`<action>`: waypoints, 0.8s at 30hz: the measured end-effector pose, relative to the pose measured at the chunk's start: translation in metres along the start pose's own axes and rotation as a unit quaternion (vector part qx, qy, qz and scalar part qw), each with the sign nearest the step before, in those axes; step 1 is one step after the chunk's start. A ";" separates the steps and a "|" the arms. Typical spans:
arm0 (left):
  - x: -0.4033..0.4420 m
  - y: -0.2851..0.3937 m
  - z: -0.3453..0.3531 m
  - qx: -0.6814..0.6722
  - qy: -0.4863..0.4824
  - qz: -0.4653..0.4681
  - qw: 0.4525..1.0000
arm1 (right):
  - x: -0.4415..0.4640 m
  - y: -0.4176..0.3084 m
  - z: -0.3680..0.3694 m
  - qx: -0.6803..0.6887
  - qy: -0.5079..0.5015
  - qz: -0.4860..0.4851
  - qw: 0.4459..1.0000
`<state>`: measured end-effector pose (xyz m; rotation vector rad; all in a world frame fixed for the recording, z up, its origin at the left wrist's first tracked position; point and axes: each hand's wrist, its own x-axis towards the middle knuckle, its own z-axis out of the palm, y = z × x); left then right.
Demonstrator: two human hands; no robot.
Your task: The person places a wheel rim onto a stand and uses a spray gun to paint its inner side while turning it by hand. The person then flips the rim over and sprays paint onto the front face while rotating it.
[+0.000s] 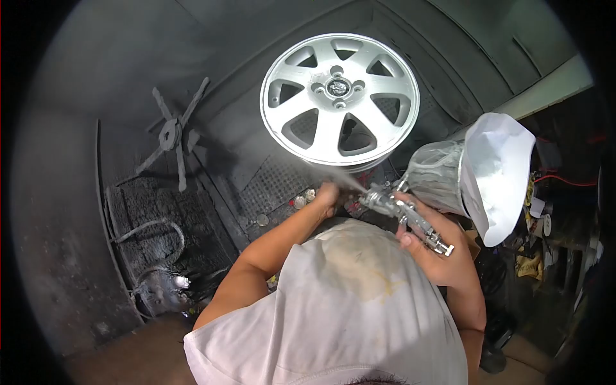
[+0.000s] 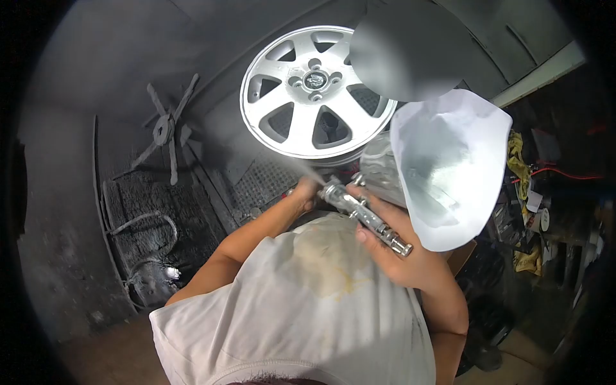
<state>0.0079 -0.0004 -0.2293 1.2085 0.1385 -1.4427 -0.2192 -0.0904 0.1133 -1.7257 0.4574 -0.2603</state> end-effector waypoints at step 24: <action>0.006 0.030 -0.033 -0.148 0.123 0.031 0.981 | 0.120 -0.027 -0.009 -0.006 0.034 0.048 0.998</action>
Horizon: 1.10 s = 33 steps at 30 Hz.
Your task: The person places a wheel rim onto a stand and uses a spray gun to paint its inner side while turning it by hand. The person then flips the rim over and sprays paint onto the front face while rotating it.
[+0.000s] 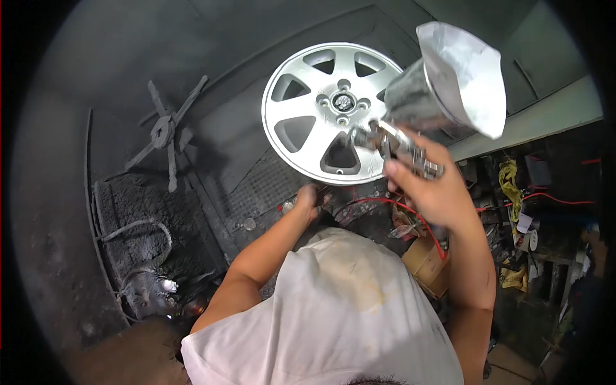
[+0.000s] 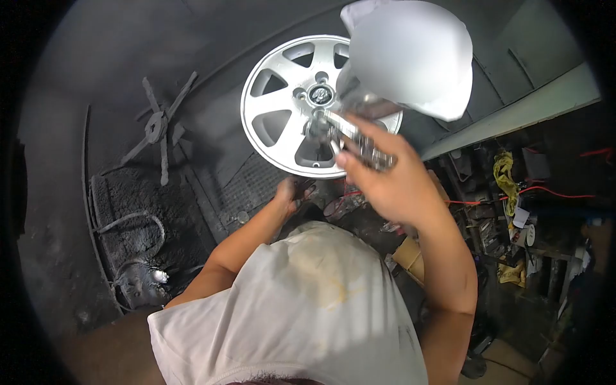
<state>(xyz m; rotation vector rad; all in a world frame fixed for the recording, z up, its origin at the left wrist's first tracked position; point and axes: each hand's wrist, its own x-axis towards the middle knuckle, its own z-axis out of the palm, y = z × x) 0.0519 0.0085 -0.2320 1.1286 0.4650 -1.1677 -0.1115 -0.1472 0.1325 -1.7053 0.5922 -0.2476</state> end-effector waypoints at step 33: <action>0.060 0.057 -0.063 0.286 0.015 0.079 0.955 | 0.098 -0.042 -0.070 -0.185 0.150 0.014 0.971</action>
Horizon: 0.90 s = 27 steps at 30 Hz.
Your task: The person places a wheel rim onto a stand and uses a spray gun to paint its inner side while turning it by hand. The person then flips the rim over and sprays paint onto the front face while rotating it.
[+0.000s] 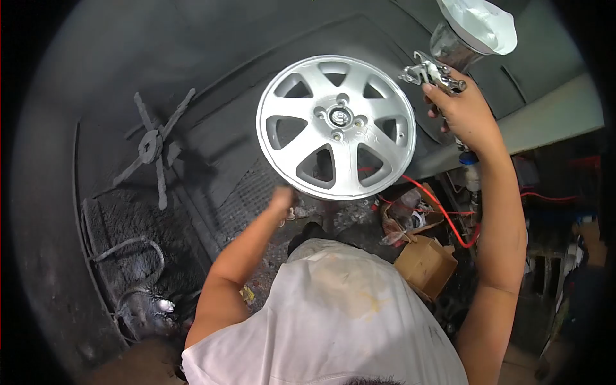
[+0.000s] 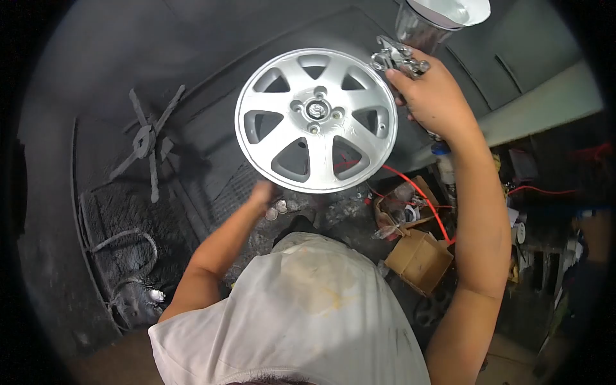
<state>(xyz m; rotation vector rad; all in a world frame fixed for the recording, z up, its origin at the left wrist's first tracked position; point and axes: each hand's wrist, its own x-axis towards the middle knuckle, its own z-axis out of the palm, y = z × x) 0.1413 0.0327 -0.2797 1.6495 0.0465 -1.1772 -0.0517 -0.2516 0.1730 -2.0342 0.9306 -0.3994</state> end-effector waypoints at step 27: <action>-0.067 -0.018 0.169 -0.415 -0.052 -0.105 0.902 | -0.112 -0.003 0.032 0.151 -0.273 0.067 0.948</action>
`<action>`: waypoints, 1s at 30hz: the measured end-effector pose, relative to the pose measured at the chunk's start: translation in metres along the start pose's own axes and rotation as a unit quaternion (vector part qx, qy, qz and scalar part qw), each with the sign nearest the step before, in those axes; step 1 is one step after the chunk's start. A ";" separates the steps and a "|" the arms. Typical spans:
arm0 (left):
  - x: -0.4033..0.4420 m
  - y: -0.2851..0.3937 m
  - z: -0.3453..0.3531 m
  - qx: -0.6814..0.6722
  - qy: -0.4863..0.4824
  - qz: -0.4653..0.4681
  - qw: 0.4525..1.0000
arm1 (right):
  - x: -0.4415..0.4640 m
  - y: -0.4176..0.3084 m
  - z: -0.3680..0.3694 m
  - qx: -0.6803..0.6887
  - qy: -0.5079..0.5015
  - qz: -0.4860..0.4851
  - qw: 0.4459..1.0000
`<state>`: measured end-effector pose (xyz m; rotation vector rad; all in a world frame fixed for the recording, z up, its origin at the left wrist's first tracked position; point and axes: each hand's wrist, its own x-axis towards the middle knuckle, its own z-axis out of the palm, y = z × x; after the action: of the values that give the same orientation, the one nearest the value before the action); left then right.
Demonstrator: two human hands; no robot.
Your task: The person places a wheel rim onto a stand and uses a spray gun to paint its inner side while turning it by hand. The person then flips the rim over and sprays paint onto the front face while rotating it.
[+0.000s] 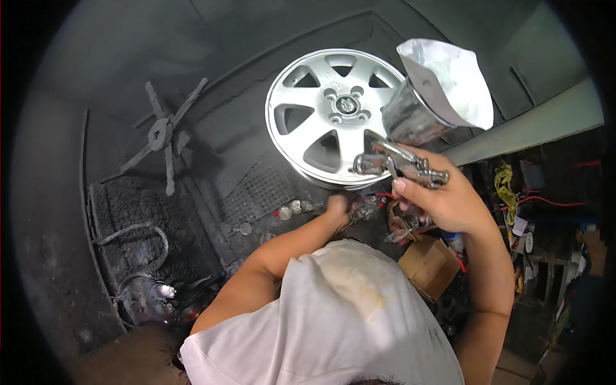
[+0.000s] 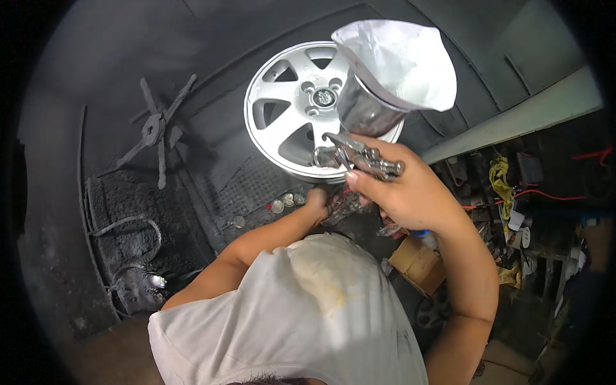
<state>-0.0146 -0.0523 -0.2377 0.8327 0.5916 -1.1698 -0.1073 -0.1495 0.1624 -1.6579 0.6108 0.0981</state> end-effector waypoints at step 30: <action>0.005 0.096 -0.051 0.252 0.075 0.124 0.957 | 0.030 -0.018 -0.002 0.003 0.101 -0.090 0.991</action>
<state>0.0792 0.0020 -0.2462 1.3990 0.2958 -1.0422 -0.0743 -0.1600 0.1668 -1.7227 0.6098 -0.2046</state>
